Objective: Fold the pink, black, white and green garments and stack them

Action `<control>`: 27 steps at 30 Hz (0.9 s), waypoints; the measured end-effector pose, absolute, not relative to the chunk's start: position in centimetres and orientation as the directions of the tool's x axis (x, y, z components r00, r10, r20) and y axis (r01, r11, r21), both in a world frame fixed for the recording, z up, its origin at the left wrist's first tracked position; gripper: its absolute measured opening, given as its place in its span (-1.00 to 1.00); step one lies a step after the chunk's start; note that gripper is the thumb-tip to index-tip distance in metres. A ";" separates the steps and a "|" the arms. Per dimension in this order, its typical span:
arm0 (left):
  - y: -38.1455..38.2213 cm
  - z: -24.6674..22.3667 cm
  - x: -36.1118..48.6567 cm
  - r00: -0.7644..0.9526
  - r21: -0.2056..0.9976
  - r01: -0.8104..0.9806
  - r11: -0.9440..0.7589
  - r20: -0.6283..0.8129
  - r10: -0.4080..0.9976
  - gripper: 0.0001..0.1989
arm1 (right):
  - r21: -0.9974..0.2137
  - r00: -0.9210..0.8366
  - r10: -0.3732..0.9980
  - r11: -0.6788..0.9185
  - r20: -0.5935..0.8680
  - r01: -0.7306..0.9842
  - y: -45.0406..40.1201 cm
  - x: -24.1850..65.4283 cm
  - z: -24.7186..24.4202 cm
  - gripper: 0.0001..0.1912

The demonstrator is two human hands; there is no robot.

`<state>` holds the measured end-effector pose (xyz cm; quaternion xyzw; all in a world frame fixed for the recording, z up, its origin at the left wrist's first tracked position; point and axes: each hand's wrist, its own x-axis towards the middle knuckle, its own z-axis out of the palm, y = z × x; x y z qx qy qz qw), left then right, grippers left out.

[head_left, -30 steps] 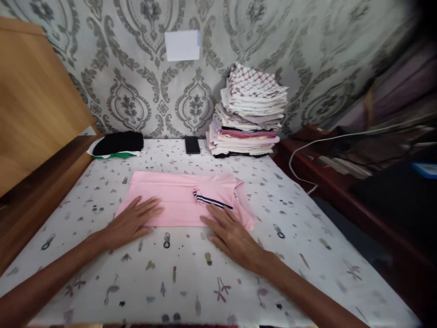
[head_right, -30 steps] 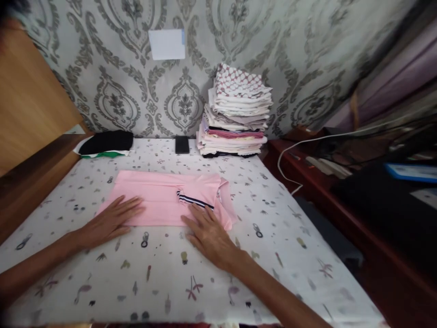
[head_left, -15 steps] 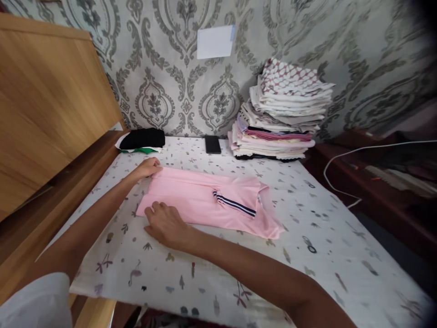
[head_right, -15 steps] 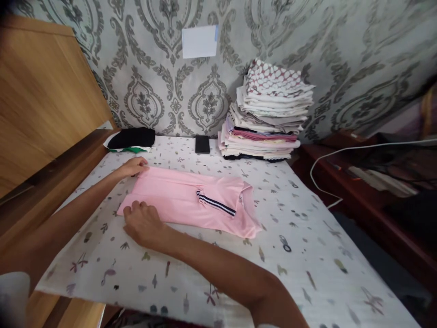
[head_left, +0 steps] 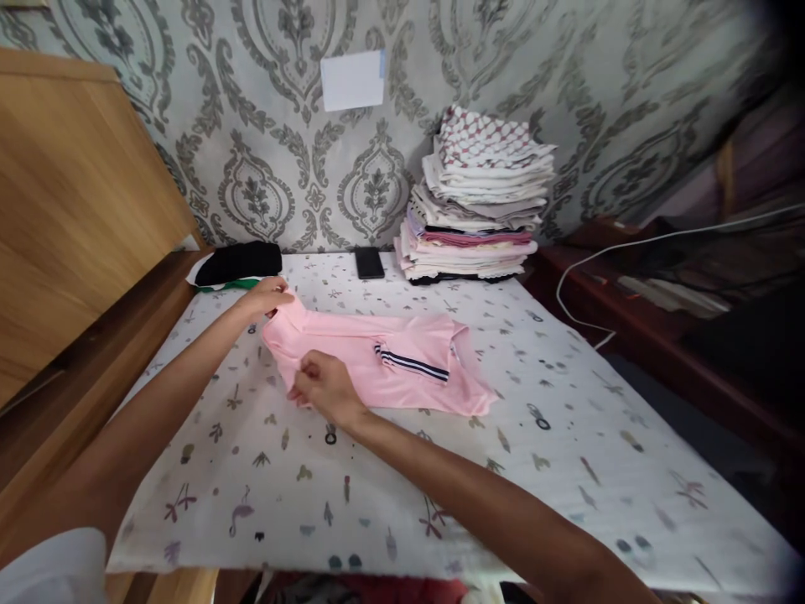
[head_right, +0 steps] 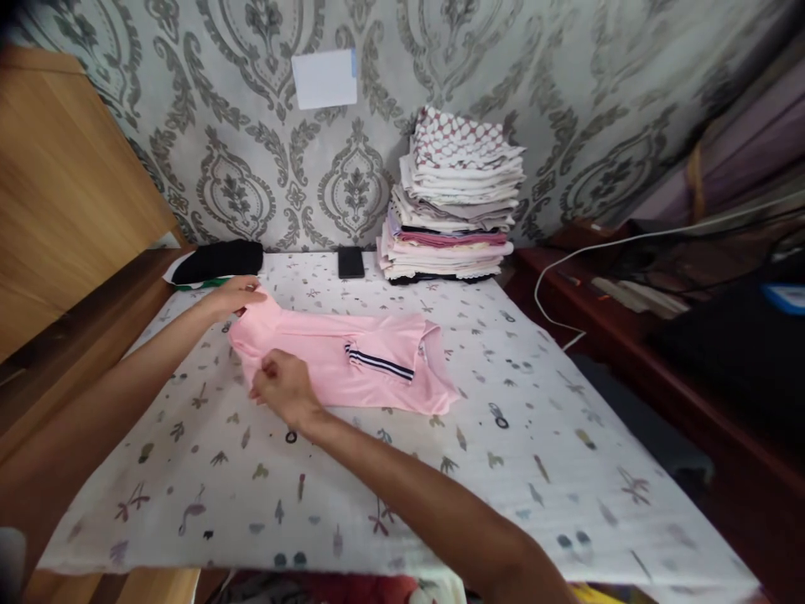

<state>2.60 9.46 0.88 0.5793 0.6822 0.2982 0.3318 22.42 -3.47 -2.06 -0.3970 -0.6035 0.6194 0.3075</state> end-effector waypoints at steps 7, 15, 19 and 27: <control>10.0 0.0 11.8 -0.009 0.927 0.297 0.229 -0.237 0.971 -0.73 | -0.830 -0.391 0.857 -0.465 -0.336 -0.306 -5.6 28.8 -3.7 -0.77; 9.9 -2.6 14.6 0.028 0.906 0.294 0.306 -0.328 0.944 -0.71 | -0.789 -0.389 0.813 -0.551 -0.434 -0.272 -5.7 29.5 -3.9 -0.87; 9.7 -1.9 14.5 0.084 0.906 0.289 0.309 -0.346 0.935 -0.71 | -0.781 -0.407 0.808 -0.556 -0.427 -0.284 -5.7 29.6 -3.9 -0.86; 8.2 -1.5 13.6 0.066 0.913 0.394 0.106 -0.144 0.987 -0.90 | -0.757 -0.442 0.782 -0.588 -0.440 -0.286 -5.6 29.9 -3.7 -0.90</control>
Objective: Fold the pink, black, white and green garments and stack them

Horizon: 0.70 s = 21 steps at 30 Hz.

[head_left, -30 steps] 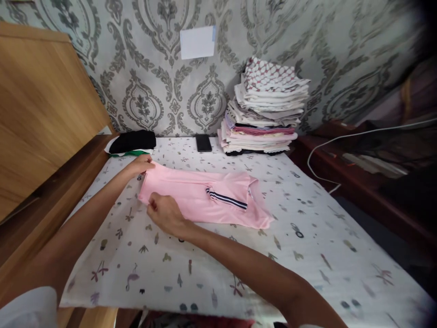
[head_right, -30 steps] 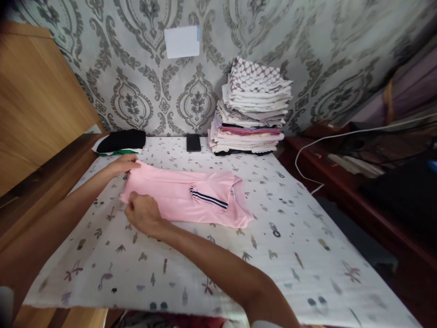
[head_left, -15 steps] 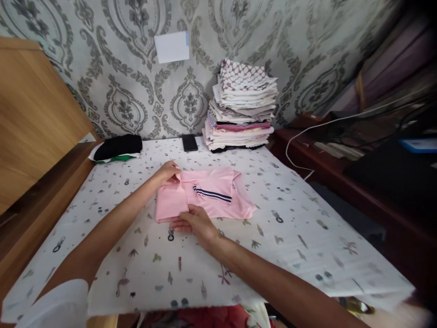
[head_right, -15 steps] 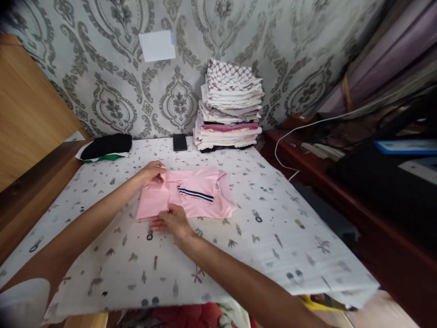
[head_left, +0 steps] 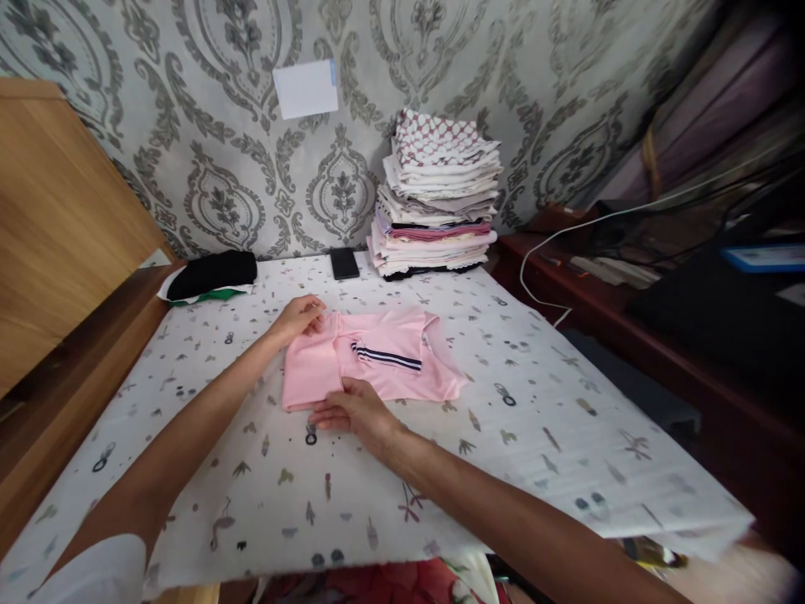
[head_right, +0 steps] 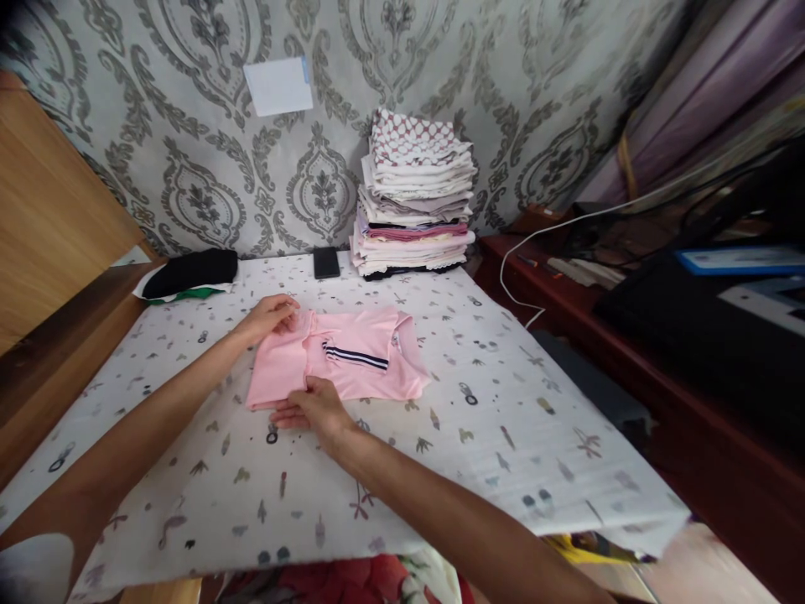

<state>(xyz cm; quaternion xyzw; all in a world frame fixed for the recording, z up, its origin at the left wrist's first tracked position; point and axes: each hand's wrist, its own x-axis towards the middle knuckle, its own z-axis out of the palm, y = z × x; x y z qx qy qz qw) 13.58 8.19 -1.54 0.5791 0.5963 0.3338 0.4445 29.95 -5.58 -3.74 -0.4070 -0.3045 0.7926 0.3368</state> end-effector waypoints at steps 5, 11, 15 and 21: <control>5.8 -2.0 10.5 0.006 0.528 0.842 -0.105 0.185 0.983 -0.86 | -0.727 -0.480 0.731 -0.642 -0.485 -0.244 -6.2 30.8 -3.4 -0.95; -1.5 -1.5 10.4 0.389 0.336 0.830 -0.446 0.225 0.893 -0.76 | -0.918 -0.439 0.812 -0.385 -0.385 0.092 -5.8 32.7 -2.4 -0.86; -5.6 -2.5 12.1 0.641 0.318 0.690 -0.651 0.149 0.753 -0.65 | -0.878 -0.350 0.927 0.278 0.137 0.390 -2.8 32.2 -1.8 -0.85; -7.3 -4.6 11.5 0.727 0.254 0.645 -0.721 0.089 0.681 -0.50 | -0.341 -0.599 0.767 0.639 0.228 0.689 0.9 29.8 -2.9 -0.73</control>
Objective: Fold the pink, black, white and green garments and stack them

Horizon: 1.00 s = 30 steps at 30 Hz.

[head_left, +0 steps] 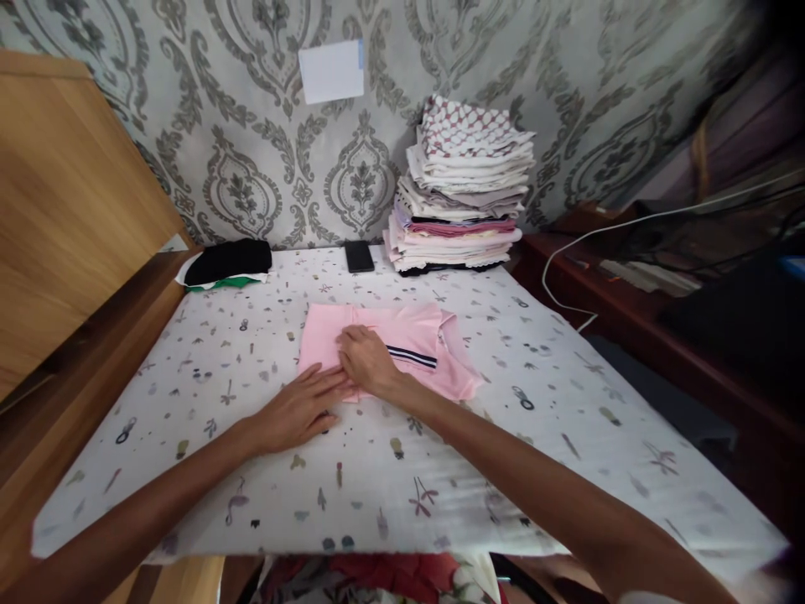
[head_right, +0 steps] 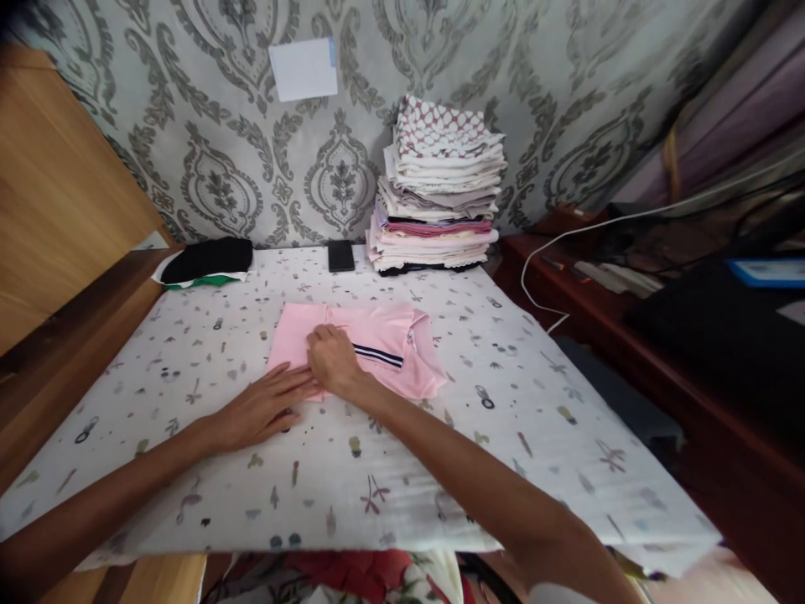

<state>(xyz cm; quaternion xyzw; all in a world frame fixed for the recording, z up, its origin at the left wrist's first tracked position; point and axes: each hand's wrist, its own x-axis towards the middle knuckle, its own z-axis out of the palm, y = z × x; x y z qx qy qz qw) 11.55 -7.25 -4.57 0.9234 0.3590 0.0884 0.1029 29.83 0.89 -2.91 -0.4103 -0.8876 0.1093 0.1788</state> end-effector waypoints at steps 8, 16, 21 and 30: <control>-6.9 -2.6 11.6 0.581 0.473 0.634 -0.611 0.230 0.781 -0.72 | -0.361 -0.440 0.885 0.465 0.155 0.808 4.4 31.0 -3.0 -0.68; -5.4 -2.7 13.4 0.604 0.355 0.715 -0.602 0.118 0.788 -0.90 | -0.284 -0.398 0.907 0.420 0.136 0.862 6.8 30.9 -4.0 -0.77; -5.2 -2.5 14.0 0.556 0.439 0.709 -0.552 0.133 0.821 -0.89 | -0.331 -0.370 0.918 0.396 0.141 0.857 5.8 31.0 -2.5 -0.78; -5.9 -2.3 14.2 0.388 0.538 0.668 -0.515 0.338 0.857 -0.84 | -0.309 -0.421 0.899 0.437 0.121 0.845 2.4 32.7 -1.1 -0.76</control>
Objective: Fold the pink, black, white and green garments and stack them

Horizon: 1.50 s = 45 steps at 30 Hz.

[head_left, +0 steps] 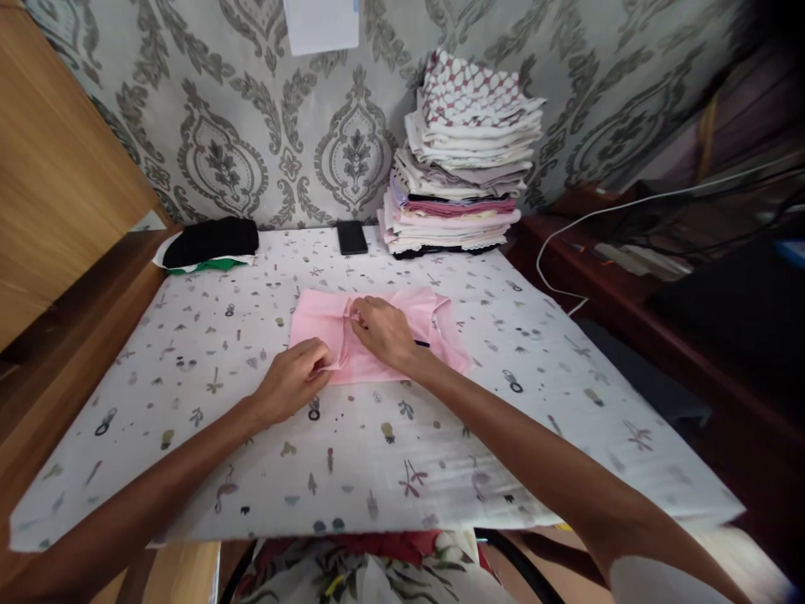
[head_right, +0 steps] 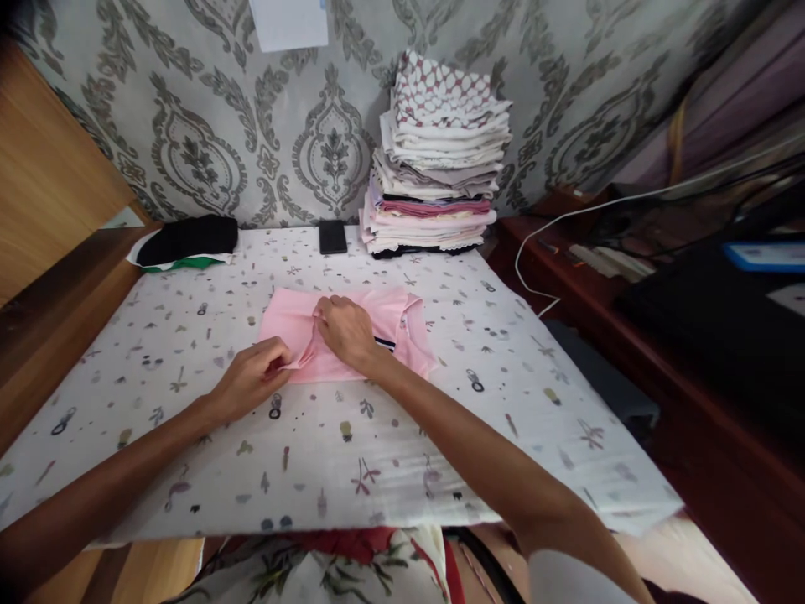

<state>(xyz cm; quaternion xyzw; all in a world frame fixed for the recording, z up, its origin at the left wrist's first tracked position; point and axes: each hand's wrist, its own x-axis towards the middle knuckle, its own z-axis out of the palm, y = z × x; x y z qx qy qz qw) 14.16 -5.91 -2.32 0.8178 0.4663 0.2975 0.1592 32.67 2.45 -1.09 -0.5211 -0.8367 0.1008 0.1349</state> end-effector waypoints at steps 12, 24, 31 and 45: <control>-6.1 -3.3 14.2 0.490 0.297 0.704 -0.645 0.455 0.744 -0.83 | -0.554 -0.445 0.892 0.330 -0.082 0.764 1.1 31.7 -1.1 -0.86; -4.9 -1.5 14.0 0.414 0.611 0.653 -0.447 0.206 0.887 -0.89 | -0.502 -0.348 0.936 0.276 -0.055 0.820 3.5 32.6 -0.7 -0.79; 0.7 -1.8 14.2 0.284 0.553 0.732 -0.398 0.284 0.916 -0.87 | -0.521 -0.247 0.964 0.158 -0.104 0.839 8.4 31.4 -1.3 -0.74; -3.6 -3.9 15.6 0.625 0.199 0.689 -0.697 0.323 0.711 -0.88 | -0.553 -0.213 0.960 0.078 -0.183 0.829 12.0 29.8 -2.0 -0.82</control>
